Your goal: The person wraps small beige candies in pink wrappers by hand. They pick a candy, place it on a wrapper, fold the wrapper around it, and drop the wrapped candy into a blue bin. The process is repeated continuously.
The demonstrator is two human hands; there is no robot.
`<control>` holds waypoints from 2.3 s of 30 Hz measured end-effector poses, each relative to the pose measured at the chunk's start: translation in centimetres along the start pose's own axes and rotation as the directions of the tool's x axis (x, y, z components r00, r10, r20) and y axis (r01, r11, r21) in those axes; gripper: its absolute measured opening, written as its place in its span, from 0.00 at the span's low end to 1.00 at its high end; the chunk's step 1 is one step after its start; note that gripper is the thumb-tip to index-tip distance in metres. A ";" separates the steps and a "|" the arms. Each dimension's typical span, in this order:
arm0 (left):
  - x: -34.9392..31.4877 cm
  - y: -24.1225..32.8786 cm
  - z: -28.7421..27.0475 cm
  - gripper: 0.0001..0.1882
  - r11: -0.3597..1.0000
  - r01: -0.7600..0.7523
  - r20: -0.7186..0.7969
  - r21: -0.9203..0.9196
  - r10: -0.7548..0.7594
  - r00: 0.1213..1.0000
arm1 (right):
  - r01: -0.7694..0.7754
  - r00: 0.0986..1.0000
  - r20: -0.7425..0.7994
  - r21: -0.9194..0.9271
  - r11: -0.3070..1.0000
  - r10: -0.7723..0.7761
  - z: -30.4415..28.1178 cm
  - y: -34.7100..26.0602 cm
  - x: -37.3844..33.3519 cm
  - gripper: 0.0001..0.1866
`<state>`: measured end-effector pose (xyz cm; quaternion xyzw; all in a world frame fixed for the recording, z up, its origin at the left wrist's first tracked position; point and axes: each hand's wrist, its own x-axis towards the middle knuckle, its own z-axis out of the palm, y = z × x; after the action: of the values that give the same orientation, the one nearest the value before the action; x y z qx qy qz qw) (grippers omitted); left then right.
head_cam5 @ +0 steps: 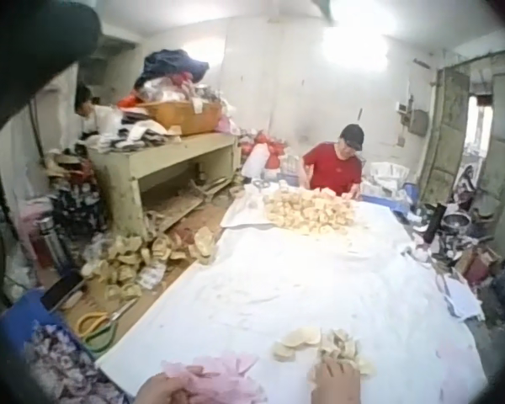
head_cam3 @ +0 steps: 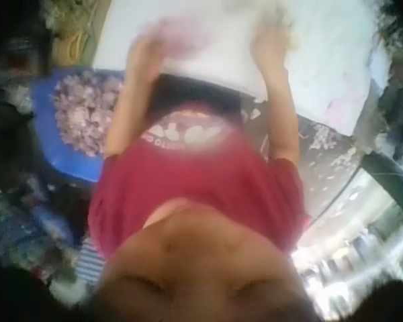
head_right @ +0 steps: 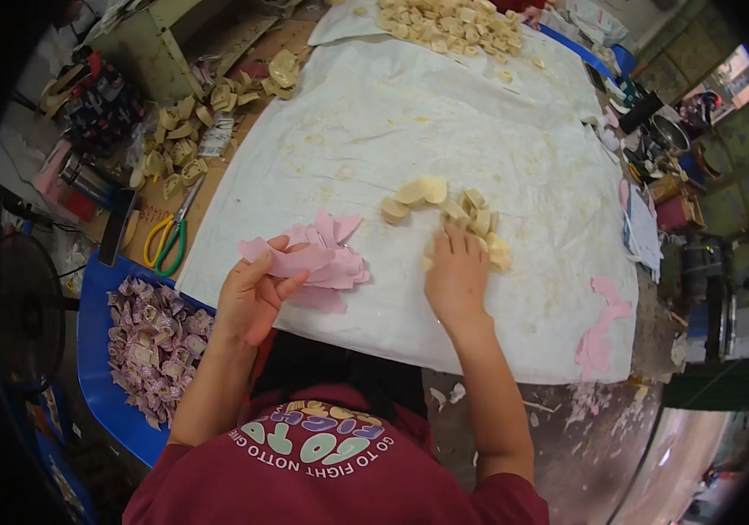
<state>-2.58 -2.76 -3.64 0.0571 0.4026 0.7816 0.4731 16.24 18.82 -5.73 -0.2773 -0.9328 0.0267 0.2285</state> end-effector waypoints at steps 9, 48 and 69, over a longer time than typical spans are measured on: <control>1.7 -2.0 3.5 0.23 0.993 -0.060 0.008 -0.100 0.061 0.998 | -0.244 0.928 0.016 0.782 0.574 0.372 -2.2 -4.8 0.2 0.18; -3.2 0.8 6.4 0.21 0.990 -0.107 0.184 -0.095 0.123 0.975 | 0.399 0.907 -0.384 0.653 0.644 -0.174 -6.0 -11.2 1.4 0.22; -2.5 1.5 4.7 0.12 0.958 -0.060 0.108 0.282 0.031 0.994 | 0.345 0.938 -0.171 0.397 0.851 -0.301 -7.5 -10.1 2.2 0.15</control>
<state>-0.08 -2.39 1.27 0.1739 0.4846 0.7221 0.4620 12.79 10.87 3.62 -0.0618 -0.9251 0.1741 0.3318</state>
